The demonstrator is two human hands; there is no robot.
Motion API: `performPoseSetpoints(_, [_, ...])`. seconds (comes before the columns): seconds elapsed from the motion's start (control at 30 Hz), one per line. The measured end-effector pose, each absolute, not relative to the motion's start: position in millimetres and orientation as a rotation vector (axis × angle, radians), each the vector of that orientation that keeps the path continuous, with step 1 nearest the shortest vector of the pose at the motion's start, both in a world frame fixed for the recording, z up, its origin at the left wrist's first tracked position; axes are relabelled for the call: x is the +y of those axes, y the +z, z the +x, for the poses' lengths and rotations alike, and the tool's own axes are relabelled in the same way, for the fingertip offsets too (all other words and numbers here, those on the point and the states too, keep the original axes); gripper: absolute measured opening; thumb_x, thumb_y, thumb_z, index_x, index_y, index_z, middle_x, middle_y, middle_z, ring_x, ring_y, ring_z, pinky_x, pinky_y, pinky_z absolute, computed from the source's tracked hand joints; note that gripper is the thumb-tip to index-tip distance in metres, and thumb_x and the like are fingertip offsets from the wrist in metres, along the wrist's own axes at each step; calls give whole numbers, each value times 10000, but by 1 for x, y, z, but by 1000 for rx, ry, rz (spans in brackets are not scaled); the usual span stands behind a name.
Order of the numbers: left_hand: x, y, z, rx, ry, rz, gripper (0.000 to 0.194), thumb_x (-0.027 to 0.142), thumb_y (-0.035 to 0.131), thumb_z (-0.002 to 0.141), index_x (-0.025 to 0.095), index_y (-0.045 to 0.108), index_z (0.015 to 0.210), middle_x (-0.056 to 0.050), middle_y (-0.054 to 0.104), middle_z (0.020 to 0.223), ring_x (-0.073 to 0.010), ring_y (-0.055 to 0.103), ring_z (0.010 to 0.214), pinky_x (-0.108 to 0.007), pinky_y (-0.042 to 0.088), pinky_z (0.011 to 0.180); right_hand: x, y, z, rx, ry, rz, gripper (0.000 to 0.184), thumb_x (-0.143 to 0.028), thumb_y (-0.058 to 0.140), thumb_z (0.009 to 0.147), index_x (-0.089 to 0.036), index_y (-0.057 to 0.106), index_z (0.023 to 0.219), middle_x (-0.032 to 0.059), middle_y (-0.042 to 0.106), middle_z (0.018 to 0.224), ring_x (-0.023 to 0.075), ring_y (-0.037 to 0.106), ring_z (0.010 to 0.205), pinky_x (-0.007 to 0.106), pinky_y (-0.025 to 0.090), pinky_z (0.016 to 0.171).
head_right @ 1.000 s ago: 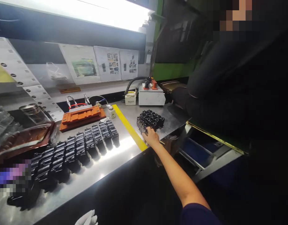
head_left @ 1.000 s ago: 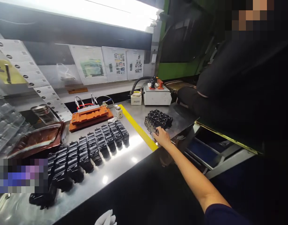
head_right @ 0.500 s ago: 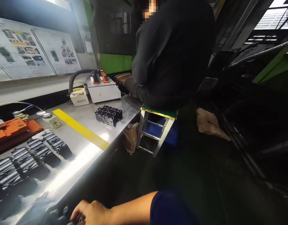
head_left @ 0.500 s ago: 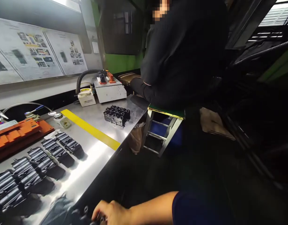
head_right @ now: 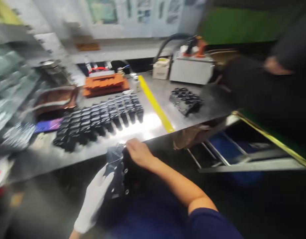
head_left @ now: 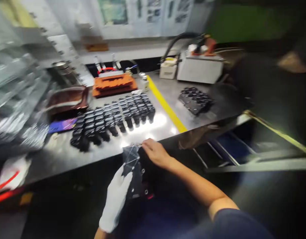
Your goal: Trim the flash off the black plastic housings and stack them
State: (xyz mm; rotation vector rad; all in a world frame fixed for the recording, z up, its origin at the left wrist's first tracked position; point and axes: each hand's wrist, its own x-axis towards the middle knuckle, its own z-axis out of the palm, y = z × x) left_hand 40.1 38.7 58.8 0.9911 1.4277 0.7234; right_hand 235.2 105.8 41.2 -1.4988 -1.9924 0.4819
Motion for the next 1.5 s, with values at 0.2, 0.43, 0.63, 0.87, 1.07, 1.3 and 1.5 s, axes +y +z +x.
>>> performPoseSetpoints(0.2, [37,54,28,1303,808,889,501,380,597,838,186,547,1297,-55,716,1022,-191,677,888,-305,559,783,119,20,235,-2073,363,-1526,246,-359,472,922,-202,660,896,52,725,811,180,656,690,265,425,615])
performPoseSetpoints(0.43, [29,34,23,1186,856,855,500,384,572,856,188,533,1315,-54,717,973,-180,670,842,-296,550,755,118,26,226,-2210,45,-1492,334,-399,472,924,-180,648,744,26,660,619,138,585,548,244,338,534])
performPoseSetpoints(0.63, [30,34,22,1225,858,930,461,351,559,860,199,565,1295,-46,705,1038,-161,648,862,-273,527,788,122,29,226,-2232,-34,-1461,302,-353,509,917,-181,649,711,27,676,640,132,590,574,240,333,538])
performPoseSetpoints(0.87, [30,37,23,1268,876,920,463,320,596,821,203,607,1268,-34,728,929,-170,658,829,-281,526,802,123,32,224,-2259,5,-1402,313,-369,511,917,-195,656,701,34,691,655,140,604,595,247,356,546])
performPoseSetpoints(1.07, [30,38,24,1263,906,918,469,332,607,814,192,611,1262,-40,733,913,-161,654,770,-280,532,775,120,32,223,-2205,50,-1443,300,-366,536,900,-193,659,688,26,689,638,124,585,554,236,355,530])
performPoseSetpoints(1.3, [30,35,24,1252,884,935,486,329,584,829,184,583,1293,-38,728,922,-157,653,764,-280,533,772,115,29,227,-2110,41,-1517,298,-378,561,882,-187,664,677,20,675,604,120,575,525,231,345,510])
performPoseSetpoints(1.5, [29,31,25,1220,876,920,483,352,559,850,183,562,1302,-40,713,978,-161,649,810,-279,530,778,112,25,227,-2118,85,-1461,288,-364,549,893,-188,663,696,22,680,612,123,600,536,229,375,522])
